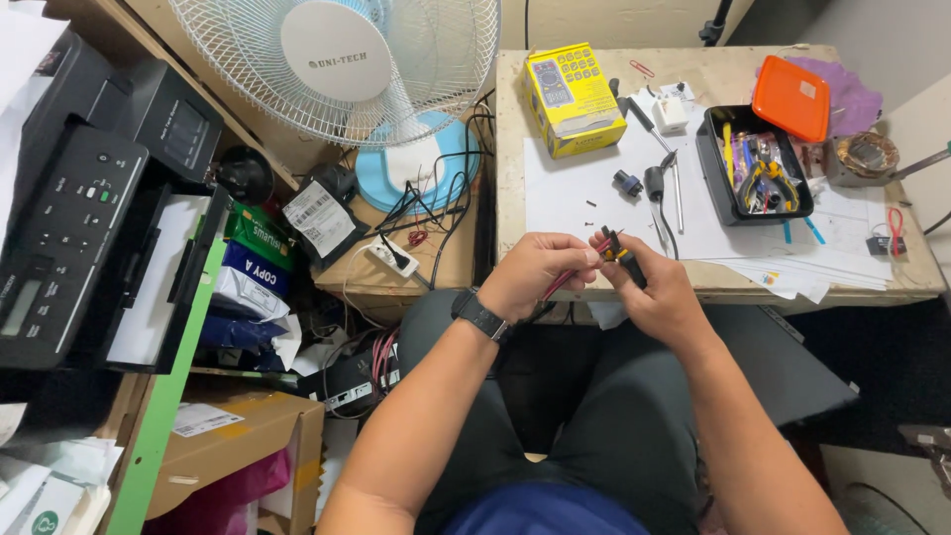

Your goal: Stripping insulation from electrical wires and twisting the copper strands

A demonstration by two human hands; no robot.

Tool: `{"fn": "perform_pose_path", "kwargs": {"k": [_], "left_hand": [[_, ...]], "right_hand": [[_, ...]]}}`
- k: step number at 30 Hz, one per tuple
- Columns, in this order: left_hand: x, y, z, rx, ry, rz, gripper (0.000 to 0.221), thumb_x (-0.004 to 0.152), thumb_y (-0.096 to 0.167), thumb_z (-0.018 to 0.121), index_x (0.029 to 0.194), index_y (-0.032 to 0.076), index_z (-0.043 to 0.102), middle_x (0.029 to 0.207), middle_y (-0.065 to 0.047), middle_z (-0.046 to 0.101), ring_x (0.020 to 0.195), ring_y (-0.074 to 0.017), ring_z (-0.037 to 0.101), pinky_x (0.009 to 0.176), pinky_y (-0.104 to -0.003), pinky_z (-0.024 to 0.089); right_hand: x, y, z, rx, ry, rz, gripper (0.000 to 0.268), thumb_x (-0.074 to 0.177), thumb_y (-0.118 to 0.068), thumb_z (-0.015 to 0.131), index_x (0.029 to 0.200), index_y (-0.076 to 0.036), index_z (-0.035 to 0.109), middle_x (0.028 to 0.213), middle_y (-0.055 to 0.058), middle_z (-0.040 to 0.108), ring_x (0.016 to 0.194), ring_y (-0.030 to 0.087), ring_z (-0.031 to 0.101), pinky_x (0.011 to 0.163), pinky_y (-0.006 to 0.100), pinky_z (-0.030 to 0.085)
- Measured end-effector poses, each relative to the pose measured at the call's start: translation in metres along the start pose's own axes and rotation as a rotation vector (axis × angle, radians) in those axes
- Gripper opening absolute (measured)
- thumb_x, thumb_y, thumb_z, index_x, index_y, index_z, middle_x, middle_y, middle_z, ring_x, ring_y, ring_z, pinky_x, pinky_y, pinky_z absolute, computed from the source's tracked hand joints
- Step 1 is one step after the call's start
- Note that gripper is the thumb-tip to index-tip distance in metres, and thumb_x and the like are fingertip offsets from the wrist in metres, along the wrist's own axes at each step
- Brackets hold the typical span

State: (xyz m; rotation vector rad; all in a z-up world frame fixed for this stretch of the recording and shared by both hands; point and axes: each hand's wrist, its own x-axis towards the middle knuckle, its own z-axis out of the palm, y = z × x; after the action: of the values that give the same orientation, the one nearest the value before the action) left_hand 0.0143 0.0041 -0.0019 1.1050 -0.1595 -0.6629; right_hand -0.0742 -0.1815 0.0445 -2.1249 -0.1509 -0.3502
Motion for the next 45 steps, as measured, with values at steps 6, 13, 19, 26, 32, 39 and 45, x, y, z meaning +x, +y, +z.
{"fn": "perform_pose_path", "kwargs": {"k": [6,13,19,26,32,39,45], "left_hand": [[-0.006,0.009,0.004,-0.012,0.007,-0.02,0.012,0.094,0.008,0.087,0.101,-0.001,0.086,0.076,-0.019,0.083,0.062,-0.0168,0.082,0.064,-0.028,0.07],[0.001,0.004,0.0,-0.029,0.005,-0.053,0.014,0.093,0.009,0.086,0.102,-0.001,0.086,0.076,-0.018,0.083,0.061,-0.0157,0.081,0.064,-0.028,0.07],[0.002,0.003,-0.003,-0.048,-0.007,-0.082,0.011,0.093,0.011,0.087,0.099,0.002,0.086,0.075,-0.016,0.083,0.06,-0.0165,0.081,0.061,-0.03,0.07],[0.003,0.003,-0.006,-0.05,-0.002,-0.131,0.014,0.093,0.01,0.085,0.103,0.0,0.086,0.076,-0.017,0.083,0.06,-0.0184,0.082,0.065,-0.034,0.072],[0.009,-0.001,-0.009,-0.048,-0.007,-0.164,0.015,0.092,0.009,0.084,0.104,0.0,0.086,0.076,-0.016,0.083,0.06,-0.0187,0.082,0.068,-0.037,0.073],[0.018,-0.01,-0.013,-0.05,-0.022,-0.189,0.016,0.092,0.009,0.082,0.104,0.0,0.087,0.077,-0.015,0.083,0.061,-0.0177,0.082,0.07,-0.04,0.074],[0.027,-0.007,-0.017,-0.061,-0.03,-0.212,0.016,0.092,0.009,0.083,0.106,0.002,0.086,0.078,-0.014,0.083,0.063,-0.0187,0.083,0.072,-0.042,0.074]], "right_hand": [[0.003,0.009,0.001,-0.016,-0.004,-0.012,0.033,0.109,-0.016,0.082,0.142,-0.018,0.083,0.1,0.016,0.085,0.1,0.036,0.083,0.092,0.051,0.062],[0.008,0.001,-0.004,-0.033,-0.046,-0.038,0.037,0.108,-0.012,0.081,0.145,-0.013,0.081,0.106,0.022,0.085,0.108,0.048,0.082,0.096,0.057,0.061],[0.009,0.016,-0.003,-0.023,-0.079,-0.035,0.039,0.107,-0.013,0.081,0.146,-0.015,0.08,0.11,0.017,0.087,0.113,0.043,0.082,0.1,0.056,0.061],[0.007,0.025,0.001,-0.005,-0.061,-0.063,0.038,0.108,-0.015,0.082,0.146,-0.013,0.081,0.111,0.019,0.086,0.112,0.044,0.082,0.099,0.055,0.062],[0.007,0.021,0.0,0.062,-0.066,-0.037,0.038,0.109,-0.013,0.08,0.147,-0.013,0.081,0.109,0.017,0.086,0.109,0.036,0.083,0.102,0.053,0.062],[0.008,0.026,-0.003,0.085,-0.075,-0.013,0.035,0.109,-0.01,0.081,0.143,-0.011,0.082,0.105,0.019,0.086,0.102,0.037,0.083,0.1,0.054,0.062],[0.016,0.013,0.0,0.066,-0.052,0.114,0.015,0.109,-0.019,0.084,0.123,-0.016,0.086,0.084,0.008,0.076,0.083,0.021,0.072,0.083,0.042,0.061]]}}
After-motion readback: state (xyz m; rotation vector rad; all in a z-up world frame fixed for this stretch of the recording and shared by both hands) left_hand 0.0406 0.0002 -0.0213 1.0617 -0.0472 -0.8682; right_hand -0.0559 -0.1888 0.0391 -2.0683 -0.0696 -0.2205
